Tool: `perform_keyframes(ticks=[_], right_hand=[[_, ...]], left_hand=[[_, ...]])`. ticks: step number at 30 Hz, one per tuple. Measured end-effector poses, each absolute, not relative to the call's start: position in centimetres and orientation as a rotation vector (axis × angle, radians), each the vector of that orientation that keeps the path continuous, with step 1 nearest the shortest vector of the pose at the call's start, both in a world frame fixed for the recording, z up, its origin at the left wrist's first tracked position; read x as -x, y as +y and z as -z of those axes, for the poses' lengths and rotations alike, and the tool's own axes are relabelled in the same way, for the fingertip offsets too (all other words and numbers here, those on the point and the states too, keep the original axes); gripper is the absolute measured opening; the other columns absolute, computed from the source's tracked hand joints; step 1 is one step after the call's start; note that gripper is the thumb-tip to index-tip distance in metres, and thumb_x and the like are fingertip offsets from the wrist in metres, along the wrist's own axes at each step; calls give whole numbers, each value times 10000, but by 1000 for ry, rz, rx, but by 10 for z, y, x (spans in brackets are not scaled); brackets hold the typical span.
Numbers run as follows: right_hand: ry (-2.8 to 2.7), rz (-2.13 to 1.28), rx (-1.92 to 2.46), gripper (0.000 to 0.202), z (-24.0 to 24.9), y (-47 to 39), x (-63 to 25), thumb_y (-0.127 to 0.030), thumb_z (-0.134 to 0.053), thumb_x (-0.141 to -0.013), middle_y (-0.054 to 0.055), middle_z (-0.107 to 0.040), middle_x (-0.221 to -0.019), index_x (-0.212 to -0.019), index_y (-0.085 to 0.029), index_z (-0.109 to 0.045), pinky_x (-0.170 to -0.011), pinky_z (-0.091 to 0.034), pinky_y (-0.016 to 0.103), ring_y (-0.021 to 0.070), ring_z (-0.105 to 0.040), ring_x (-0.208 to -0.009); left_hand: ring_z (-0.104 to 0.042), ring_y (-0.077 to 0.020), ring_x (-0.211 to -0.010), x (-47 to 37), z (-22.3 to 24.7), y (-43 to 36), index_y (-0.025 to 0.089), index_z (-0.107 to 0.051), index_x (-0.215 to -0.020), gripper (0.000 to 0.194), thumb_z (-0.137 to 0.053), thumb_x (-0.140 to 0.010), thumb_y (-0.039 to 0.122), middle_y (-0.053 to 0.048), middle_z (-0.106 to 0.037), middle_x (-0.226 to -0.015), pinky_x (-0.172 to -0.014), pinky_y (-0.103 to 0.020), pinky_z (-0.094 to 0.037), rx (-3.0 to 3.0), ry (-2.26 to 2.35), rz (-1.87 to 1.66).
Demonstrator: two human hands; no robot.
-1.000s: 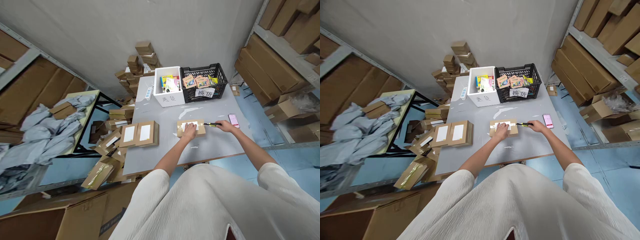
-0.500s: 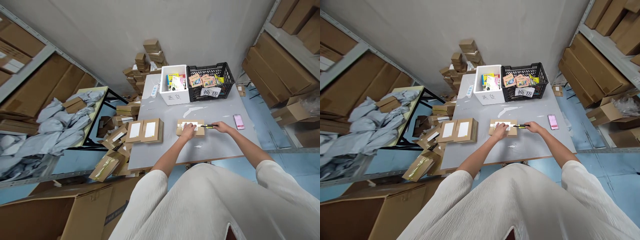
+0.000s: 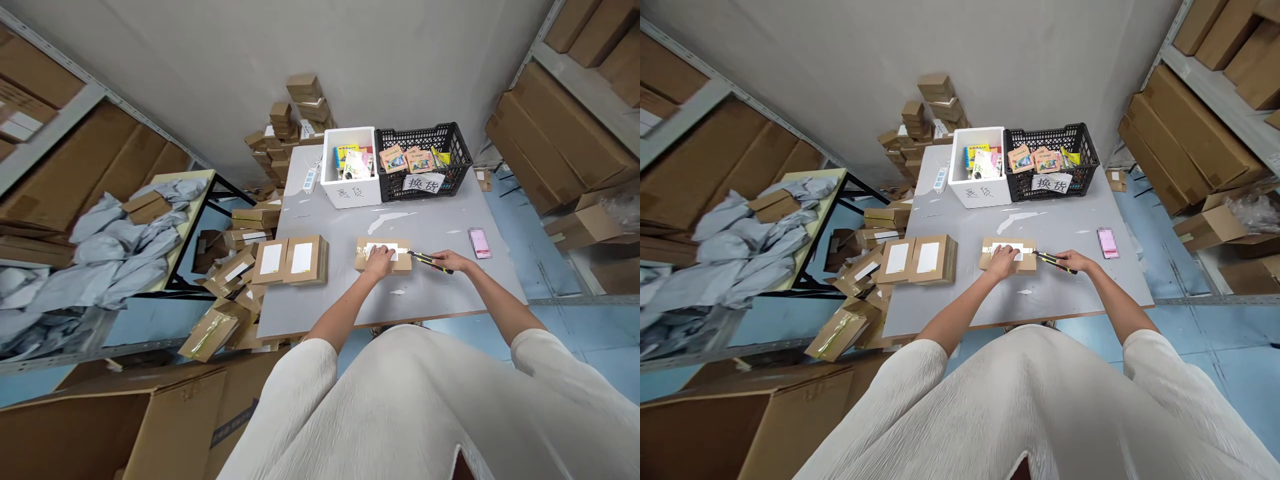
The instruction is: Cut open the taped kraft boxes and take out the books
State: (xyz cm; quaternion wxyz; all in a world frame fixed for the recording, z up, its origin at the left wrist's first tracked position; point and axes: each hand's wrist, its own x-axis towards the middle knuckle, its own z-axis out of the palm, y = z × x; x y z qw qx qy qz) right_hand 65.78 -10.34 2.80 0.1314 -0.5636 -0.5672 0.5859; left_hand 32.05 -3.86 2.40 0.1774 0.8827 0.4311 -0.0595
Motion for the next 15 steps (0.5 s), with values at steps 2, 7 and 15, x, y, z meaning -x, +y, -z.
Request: perform_keyframes(ticks=[2,7,15], right_hand=[[-1643,-1704,1650,525,-27,-107,-661,-651,-777,-823,24,-739,-820,-1122,-225,-842,-661,-486,271,183,-635,-762],[-1592,-1692,1658,591,-23,-114,-650,-682,-760,-841,43,-748,-862,-1174,-198,-825,-640,-463,261,185,-639,-785],[-1465,-1743,1635,635,-25,-120,-643,-684,-804,-801,35,-757,-877,-1200,-191,-815,-645,-464,252,175,-646,-779]], left_hand=[[-643,-313,-1313,-321,-25,-40,250,-582,-1456,669,-859,-848,287,-128,-605,-1410,-1364,-523,-204,-2497,1222,162],[-627,-318,-1337,-323,-26,-41,259,-592,-1430,660,-867,-829,263,-120,-616,-1381,-1375,-541,-192,-2510,1205,174],[-653,-313,-1307,-322,-26,-38,281,-546,-1465,694,-851,-841,272,-114,-607,-1410,-1369,-554,-192,-2495,1199,170]])
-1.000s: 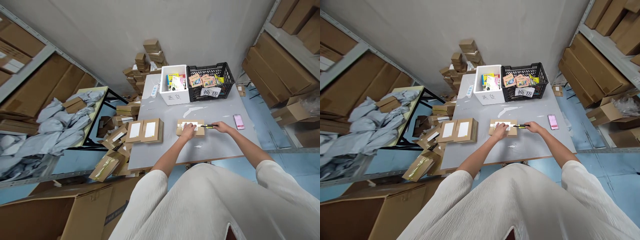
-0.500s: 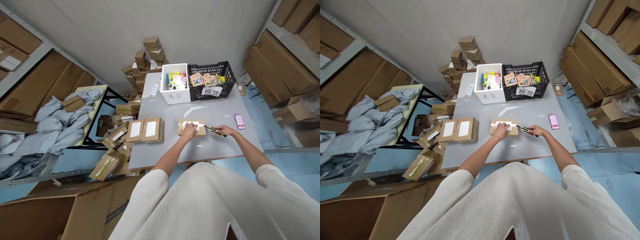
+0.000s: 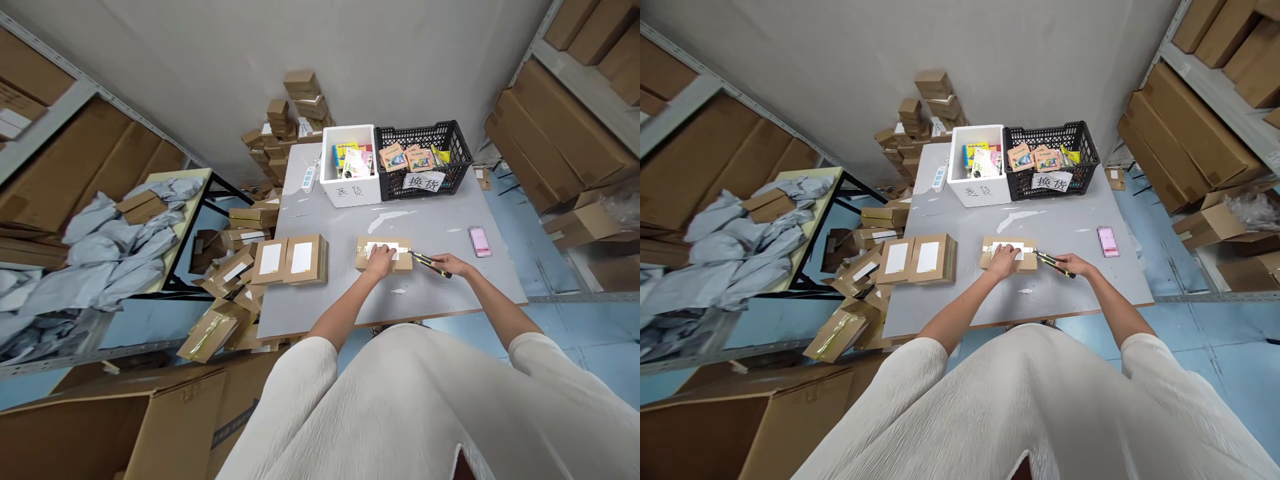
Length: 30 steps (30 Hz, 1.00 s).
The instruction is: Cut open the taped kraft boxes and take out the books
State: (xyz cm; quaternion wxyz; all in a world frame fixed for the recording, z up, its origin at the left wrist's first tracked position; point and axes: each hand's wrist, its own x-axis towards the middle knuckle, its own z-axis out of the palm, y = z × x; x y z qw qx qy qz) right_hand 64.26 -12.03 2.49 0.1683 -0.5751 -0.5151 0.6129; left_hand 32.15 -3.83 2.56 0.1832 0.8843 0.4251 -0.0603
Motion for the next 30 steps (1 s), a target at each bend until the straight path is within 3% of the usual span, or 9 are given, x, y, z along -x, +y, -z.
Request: perform_keyframes(ticks=[7,13,16,19,23,27,30], right_hand=[[-1537,-1827,1630,554,-32,-130,-649,-653,-791,-835,19,-748,-840,-1149,-198,-820,-637,-470,249,168,-648,-764],[-1357,-1686,1743,467,-33,-133,-649,-614,-815,-839,62,-785,-875,-1042,-203,-727,-589,-483,247,190,-694,-758],[-1274,-1700,1778,455,-38,-134,-655,-584,-823,-844,96,-816,-998,-1065,-212,-679,-577,-488,247,200,-732,-777],[-1251,-1624,1802,449,-42,-136,-656,-574,-791,-887,105,-830,-1082,-1121,-223,-637,-585,-489,249,189,-729,-763],[-1435,-1404,1811,409,-46,-138,-647,-568,-625,-1022,67,-820,-1005,-1226,-217,-680,-704,-547,294,180,-695,-741],[-1764,-1124,1841,434,-47,-140,-635,-502,-549,-1068,81,-807,-1110,-1360,-260,-760,-905,-573,376,259,-737,-957],[-2014,-899,1874,458,-46,-140,-629,-422,-579,-1057,100,-780,-1173,-1470,-296,-731,-974,-544,391,299,-712,-1102]], left_hand=[[-629,-315,-1332,-322,-25,-38,272,-542,-1474,693,-839,-848,254,-128,-598,-1422,-1364,-524,-192,-2465,1214,150],[-580,-363,-1391,-323,-30,-37,274,-491,-1568,801,-845,-855,367,-142,-593,-1458,-1266,-483,-347,-2455,1236,136],[-623,-350,-1334,-328,-34,-35,258,-453,-1619,648,-645,-1021,420,-161,-557,-1524,-1187,-464,-425,-2383,1332,34],[-637,-330,-1306,-339,-37,-30,234,-525,-1551,464,-475,-1098,323,-165,-575,-1517,-1146,-460,-448,-2362,1404,-10],[-553,-339,-1419,-351,-34,-23,250,-546,-1511,455,-560,-1056,254,-163,-579,-1526,-1197,-486,-400,-2405,1397,-42],[-328,-369,-1606,-357,-29,-17,288,-509,-1527,557,-698,-1004,275,-168,-506,-1619,-1269,-586,-278,-2416,1385,25],[-367,-376,-1560,-358,-28,-14,298,-530,-1515,554,-715,-993,278,-174,-548,-1570,-1243,-613,-290,-2387,1387,79]])
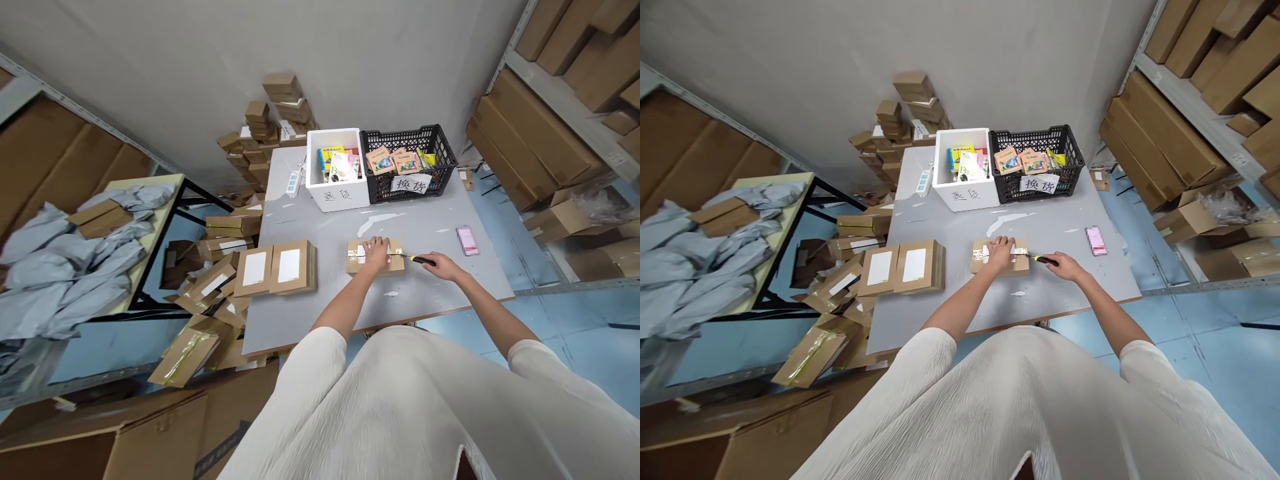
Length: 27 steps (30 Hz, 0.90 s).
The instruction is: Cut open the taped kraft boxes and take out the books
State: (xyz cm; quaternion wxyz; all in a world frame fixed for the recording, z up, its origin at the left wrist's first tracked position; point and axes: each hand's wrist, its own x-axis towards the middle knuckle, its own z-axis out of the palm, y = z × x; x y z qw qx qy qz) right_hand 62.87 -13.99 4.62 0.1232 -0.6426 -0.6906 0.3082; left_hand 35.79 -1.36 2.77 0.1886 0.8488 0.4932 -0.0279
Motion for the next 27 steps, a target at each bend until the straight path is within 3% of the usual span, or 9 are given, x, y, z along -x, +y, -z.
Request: perform_keyframes(ticks=[3,10,22,27], right_hand=[[-2137,-777,1910,490,-44,-138,-625,-373,-596,-1055,123,-756,-1154,-1525,-285,-703,-972,-528,383,308,-693,-1120],[-2194,-729,1900,502,-36,-136,-628,-356,-624,-1055,128,-739,-1165,-1547,-285,-694,-996,-514,382,308,-684,-1123],[-2195,-526,1945,531,-9,-142,-618,-402,-534,-1100,160,-722,-1273,-1606,-277,-634,-1033,-482,428,337,-627,-1156],[-2168,-534,1944,524,-5,-143,-619,-392,-526,-1107,155,-714,-1290,-1604,-272,-633,-1029,-466,415,334,-613,-1168]], left_hand=[[-437,-371,-1502,-357,-26,-15,340,-513,-1564,570,-638,-1014,261,-161,-577,-1560,-1218,-624,-328,-2404,1384,57],[-342,-350,-1632,-357,-20,-30,291,-374,-1721,615,-383,-1105,294,-178,-387,-1781,-1273,-639,-280,-2461,1421,5],[-323,-351,-1663,-353,-11,-40,348,-297,-1769,677,-414,-1103,321,-146,-429,-1775,-1296,-664,-247,-2473,1443,-46],[-317,-355,-1671,-352,-12,-40,291,-367,-1743,643,-377,-1100,289,-163,-370,-1805,-1298,-655,-260,-2459,1441,-53]])
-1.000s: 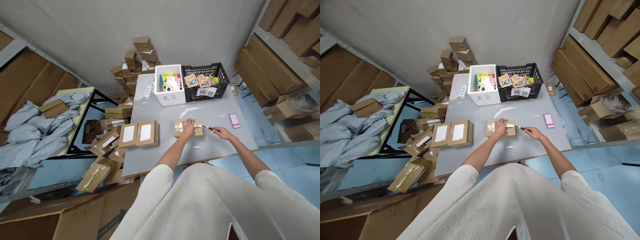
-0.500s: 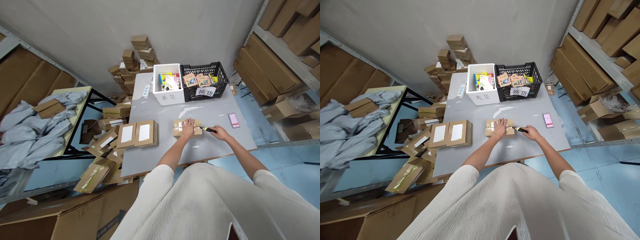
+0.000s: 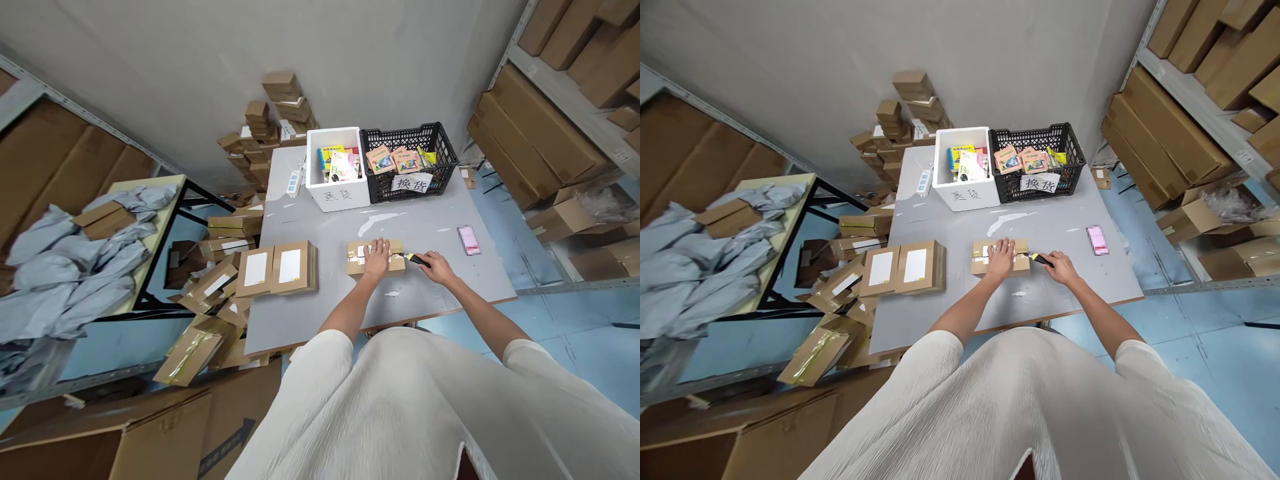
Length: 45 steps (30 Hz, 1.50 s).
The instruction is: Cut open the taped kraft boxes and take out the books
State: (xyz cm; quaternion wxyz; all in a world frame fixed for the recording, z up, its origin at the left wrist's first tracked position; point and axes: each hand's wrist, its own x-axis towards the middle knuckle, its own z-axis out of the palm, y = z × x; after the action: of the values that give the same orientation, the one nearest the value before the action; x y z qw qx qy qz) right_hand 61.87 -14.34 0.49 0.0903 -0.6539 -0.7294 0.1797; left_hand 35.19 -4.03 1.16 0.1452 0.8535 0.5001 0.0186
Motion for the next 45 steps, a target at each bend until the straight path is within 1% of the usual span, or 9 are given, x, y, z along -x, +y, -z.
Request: perform_keyframes(ticks=[9,19,24,27,30,33,38,41,45], right_hand=[[-2176,-568,1901,513,-3,-134,-628,-418,-568,-1091,153,-724,-1327,-1580,-286,-646,-1053,-458,439,348,-620,-1204],[-2122,-490,1940,495,-10,-127,-663,-383,-587,-1050,158,-732,-1355,-1519,-253,-678,-1014,-491,461,372,-636,-1208],[-2007,-537,1941,503,-8,-119,-656,-384,-626,-1015,150,-745,-1315,-1492,-238,-685,-1034,-518,472,373,-652,-1216],[-1934,-579,1939,514,-8,-109,-645,-401,-639,-1002,163,-741,-1293,-1476,-208,-691,-1036,-530,471,372,-664,-1200],[-1919,-669,1888,484,-11,-91,-626,-411,-646,-993,161,-743,-1270,-1418,-193,-721,-1051,-533,461,357,-680,-1182],[-1938,-722,1791,466,-15,-66,-597,-413,-638,-994,158,-744,-1312,-1392,-187,-727,-1083,-521,449,348,-677,-1232],[-2064,-772,1718,440,-15,-35,-543,-387,-639,-983,137,-713,-1479,-1377,-215,-735,-1190,-438,482,358,-615,-1390],[-2103,-771,1790,449,-12,-32,-529,-385,-648,-973,132,-701,-1512,-1387,-234,-738,-1208,-402,527,380,-575,-1440],[-2065,-769,1871,452,-15,-39,-533,-392,-618,-988,140,-731,-1463,-1389,-223,-740,-1170,-425,528,393,-589,-1406]], left_hand=[[-324,-346,-1666,-352,-9,-42,334,-333,-1753,657,-391,-1101,293,-145,-385,-1800,-1295,-664,-248,-2457,1462,-53],[-307,-332,-1674,-350,-7,-43,279,-381,-1738,621,-309,-1122,301,-142,-378,-1804,-1321,-628,-238,-2481,1464,-35],[-255,-316,-1699,-350,-10,-45,255,-364,-1749,630,-291,-1134,371,-125,-323,-1831,-1352,-607,-207,-2440,1474,-10],[-222,-316,-1714,-342,-13,-48,271,-341,-1757,651,-337,-1130,445,-106,-272,-1853,-1368,-593,-183,-2392,1476,-5],[-224,-336,-1710,-323,-17,-53,278,-376,-1736,689,-407,-1109,561,-114,-266,-1853,-1366,-596,-189,-2361,1473,-8],[-261,-357,-1690,-302,-20,-59,280,-433,-1697,721,-510,-1067,623,-134,-306,-1834,-1356,-589,-209,-2376,1463,-28],[-373,-372,-1616,-279,-21,-65,305,-542,-1591,626,-649,-1027,555,-135,-433,-1750,-1310,-553,-287,-2421,1471,-63],[-479,-376,-1520,-276,-21,-64,294,-596,-1508,543,-687,-1020,513,-155,-536,-1632,-1257,-531,-350,-2426,1495,-64],[-627,-369,-1339,-277,-22,-60,244,-634,-1390,460,-687,-1029,524,-173,-687,-1387,-1169,-475,-426,-2388,1541,-2]])
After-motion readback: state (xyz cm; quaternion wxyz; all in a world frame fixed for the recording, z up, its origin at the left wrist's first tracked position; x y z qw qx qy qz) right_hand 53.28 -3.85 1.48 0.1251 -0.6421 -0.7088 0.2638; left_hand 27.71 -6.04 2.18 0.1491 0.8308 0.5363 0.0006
